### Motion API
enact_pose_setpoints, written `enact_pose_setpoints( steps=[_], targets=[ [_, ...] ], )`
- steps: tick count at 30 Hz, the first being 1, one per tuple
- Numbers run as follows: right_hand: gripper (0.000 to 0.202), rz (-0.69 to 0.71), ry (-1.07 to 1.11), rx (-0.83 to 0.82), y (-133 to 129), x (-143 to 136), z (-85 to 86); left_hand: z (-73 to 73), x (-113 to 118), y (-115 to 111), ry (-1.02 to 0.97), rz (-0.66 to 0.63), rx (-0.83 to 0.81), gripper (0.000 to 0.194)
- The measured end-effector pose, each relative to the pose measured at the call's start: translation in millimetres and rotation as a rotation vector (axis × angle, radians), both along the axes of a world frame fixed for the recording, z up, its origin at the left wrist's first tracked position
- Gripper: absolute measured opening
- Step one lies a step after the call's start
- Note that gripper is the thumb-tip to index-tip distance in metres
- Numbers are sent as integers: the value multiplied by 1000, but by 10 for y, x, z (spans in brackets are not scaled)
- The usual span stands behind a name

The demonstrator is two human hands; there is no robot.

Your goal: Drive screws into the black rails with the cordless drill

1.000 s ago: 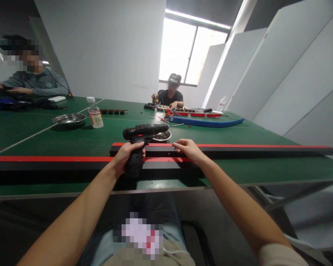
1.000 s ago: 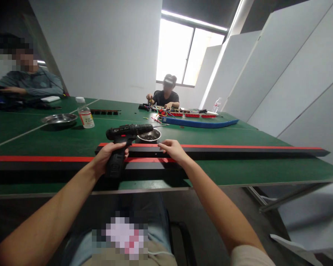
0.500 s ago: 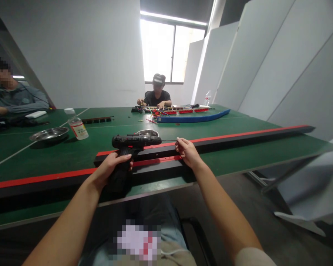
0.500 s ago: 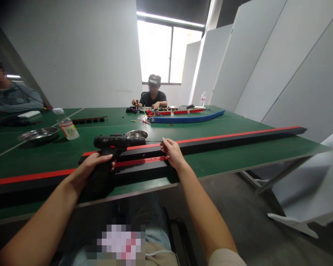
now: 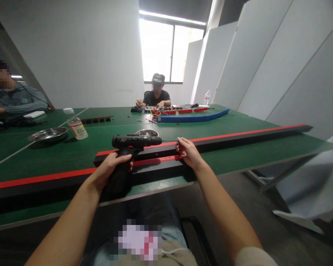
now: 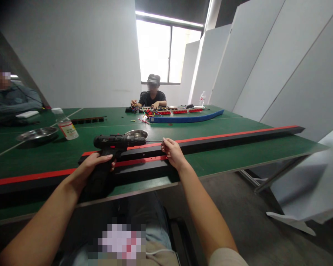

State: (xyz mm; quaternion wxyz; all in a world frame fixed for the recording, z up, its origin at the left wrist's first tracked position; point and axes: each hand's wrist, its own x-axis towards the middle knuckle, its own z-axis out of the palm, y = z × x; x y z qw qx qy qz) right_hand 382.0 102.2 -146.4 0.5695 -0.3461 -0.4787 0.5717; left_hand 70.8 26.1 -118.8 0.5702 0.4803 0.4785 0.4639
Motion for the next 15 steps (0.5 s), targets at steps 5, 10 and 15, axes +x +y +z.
enact_pose_setpoints(
  steps=[5, 10, 15],
  targets=[
    [46, -20, -29, 7, -18, -6, -6, -3, -1, 1, 13, 10, 20, 29],
    [48, -38, -51, 13, -33, -19, -2, -11, -8, 5, 14, 9, 23, 29],
    [47, -41, -39, 14, -30, -21, 2, -16, -14, 3, 10, -1, 20, 29]
  ],
)
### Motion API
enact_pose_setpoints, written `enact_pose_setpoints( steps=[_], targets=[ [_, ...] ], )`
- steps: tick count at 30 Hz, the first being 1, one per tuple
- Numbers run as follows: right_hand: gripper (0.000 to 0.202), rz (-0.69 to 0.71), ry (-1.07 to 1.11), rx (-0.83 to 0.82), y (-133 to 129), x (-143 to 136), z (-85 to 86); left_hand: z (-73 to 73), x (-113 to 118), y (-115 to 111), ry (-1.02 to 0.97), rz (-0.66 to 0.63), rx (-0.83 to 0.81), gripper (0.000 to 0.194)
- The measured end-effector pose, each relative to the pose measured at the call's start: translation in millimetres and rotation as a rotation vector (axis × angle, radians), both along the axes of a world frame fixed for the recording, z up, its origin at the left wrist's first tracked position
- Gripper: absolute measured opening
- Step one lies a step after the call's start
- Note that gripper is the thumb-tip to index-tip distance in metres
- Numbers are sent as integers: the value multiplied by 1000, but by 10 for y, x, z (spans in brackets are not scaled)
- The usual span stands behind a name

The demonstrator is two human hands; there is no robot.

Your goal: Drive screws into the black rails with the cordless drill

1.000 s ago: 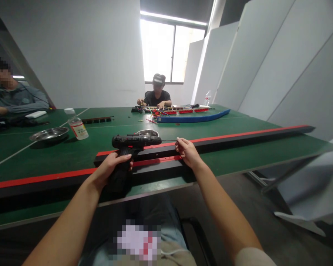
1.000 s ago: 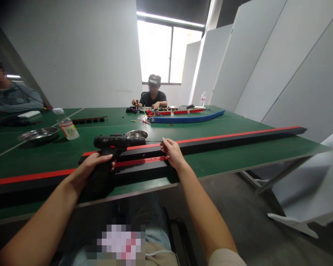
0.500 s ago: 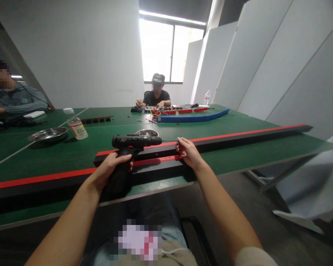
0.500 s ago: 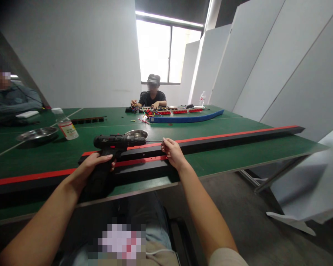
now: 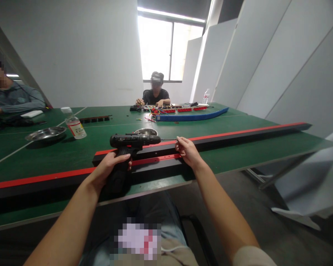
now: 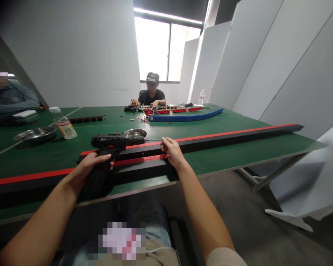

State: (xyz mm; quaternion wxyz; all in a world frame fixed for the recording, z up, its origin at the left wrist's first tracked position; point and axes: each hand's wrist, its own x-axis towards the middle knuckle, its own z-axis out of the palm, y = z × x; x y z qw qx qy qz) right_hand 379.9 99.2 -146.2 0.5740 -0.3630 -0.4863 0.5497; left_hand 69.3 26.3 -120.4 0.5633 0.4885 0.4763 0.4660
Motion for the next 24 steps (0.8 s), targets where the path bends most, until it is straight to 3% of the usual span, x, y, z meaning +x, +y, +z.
enact_pose_setpoints(
  steps=[16, 20, 24],
  targets=[
    [52, -68, -48, 21, -17, -59, 30, -9, 3, 37, 107, -32, 73, 32],
    [47, -75, -81, 73, 38, -55, -35, 190, -67, 35, 242, -64, 146, 32],
    [43, -95, -136, 156, 86, -63, -96, 592, -244, 38, 442, -70, 173, 33]
  ],
)
